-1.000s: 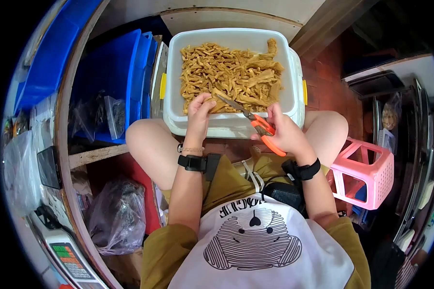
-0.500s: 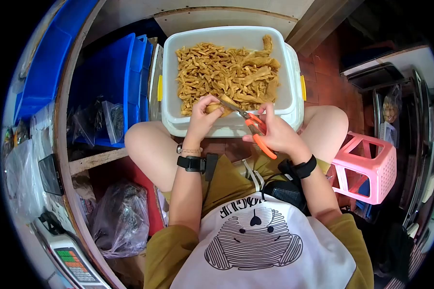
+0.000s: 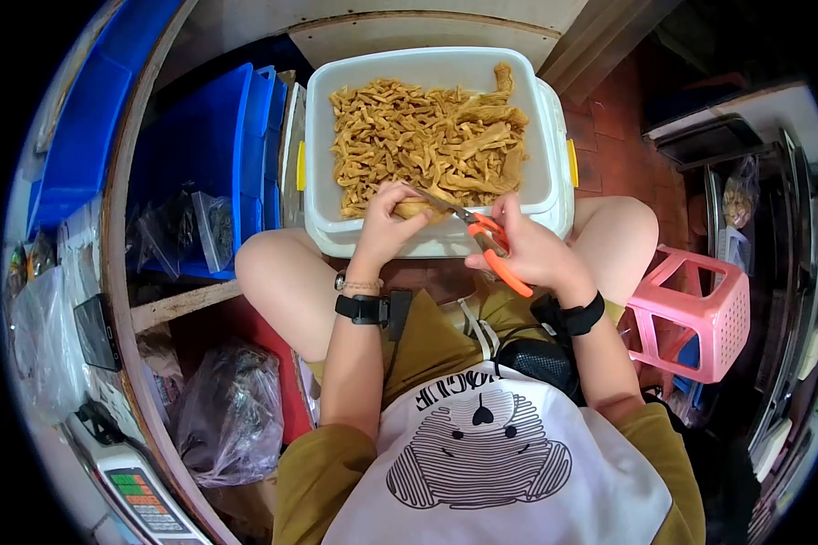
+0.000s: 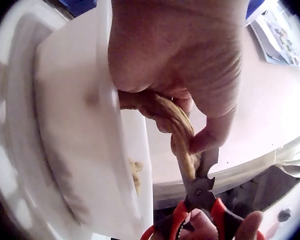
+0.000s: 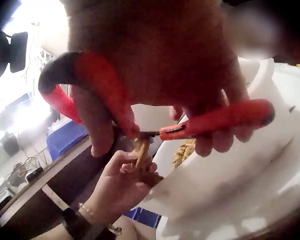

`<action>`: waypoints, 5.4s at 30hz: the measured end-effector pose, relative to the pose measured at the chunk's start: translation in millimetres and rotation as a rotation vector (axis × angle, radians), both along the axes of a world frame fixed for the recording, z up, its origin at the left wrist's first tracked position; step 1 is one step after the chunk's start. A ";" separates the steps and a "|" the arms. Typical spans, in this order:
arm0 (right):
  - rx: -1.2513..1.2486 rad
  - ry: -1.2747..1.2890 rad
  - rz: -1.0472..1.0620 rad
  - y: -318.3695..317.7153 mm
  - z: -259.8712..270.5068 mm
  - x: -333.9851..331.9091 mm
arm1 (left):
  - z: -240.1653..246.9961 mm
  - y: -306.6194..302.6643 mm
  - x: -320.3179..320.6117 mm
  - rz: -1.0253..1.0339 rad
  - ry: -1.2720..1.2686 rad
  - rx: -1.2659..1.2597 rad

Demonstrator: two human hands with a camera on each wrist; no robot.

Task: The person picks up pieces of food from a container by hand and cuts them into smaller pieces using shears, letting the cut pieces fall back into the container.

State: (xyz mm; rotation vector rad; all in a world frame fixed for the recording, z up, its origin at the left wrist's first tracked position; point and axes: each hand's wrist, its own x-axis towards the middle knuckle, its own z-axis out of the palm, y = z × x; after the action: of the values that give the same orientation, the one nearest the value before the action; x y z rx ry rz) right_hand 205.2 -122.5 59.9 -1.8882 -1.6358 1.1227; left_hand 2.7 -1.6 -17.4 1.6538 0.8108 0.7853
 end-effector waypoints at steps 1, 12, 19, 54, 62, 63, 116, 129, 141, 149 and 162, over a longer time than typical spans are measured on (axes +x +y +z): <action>0.000 0.000 -0.003 0.6 -2.0 -1.2 | 0.0 0.4 0.0 -0.003 0.000 0.000; -0.009 -0.028 -0.009 3.3 4.8 -4.2 | 0.6 0.4 0.4 0.036 -0.003 -0.002; 0.000 0.067 -0.037 1.2 6.0 -2.1 | -7.6 1.0 0.9 0.101 -0.073 0.003; -0.026 -0.002 0.010 1.5 1.6 -4.7 | 1.1 3.8 -2.9 -0.019 -0.159 -0.279; 0.057 -0.012 0.028 4.7 9.8 0.0 | 3.0 6.3 -6.4 0.036 -0.293 -0.418; 0.128 0.003 0.035 3.4 9.1 1.1 | 1.8 5.7 -7.0 0.108 -0.355 -0.486; 0.008 -0.118 0.017 2.6 9.6 -4.1 | 2.1 3.1 -0.8 -0.019 -0.128 -0.221; -0.023 -0.102 0.019 2.4 16.3 -4.1 | 1.3 2.3 -2.6 -0.040 0.022 0.035; 0.069 0.001 0.019 -2.3 9.3 6.4 | -8.1 6.8 -6.9 0.052 -0.089 -0.110; 0.138 -0.080 -0.033 -2.1 8.6 -7.1 | 0.8 7.3 -5.4 0.044 0.084 0.099; 0.127 -0.056 -0.081 1.1 10.0 -18.3 | -8.4 9.4 0.8 0.144 0.008 0.006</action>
State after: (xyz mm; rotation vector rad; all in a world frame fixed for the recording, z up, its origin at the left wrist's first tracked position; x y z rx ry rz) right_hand 186.9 -121.4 69.9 -1.9018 -1.6053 0.9192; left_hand 3.5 7.8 -25.9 1.6176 0.9428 0.8819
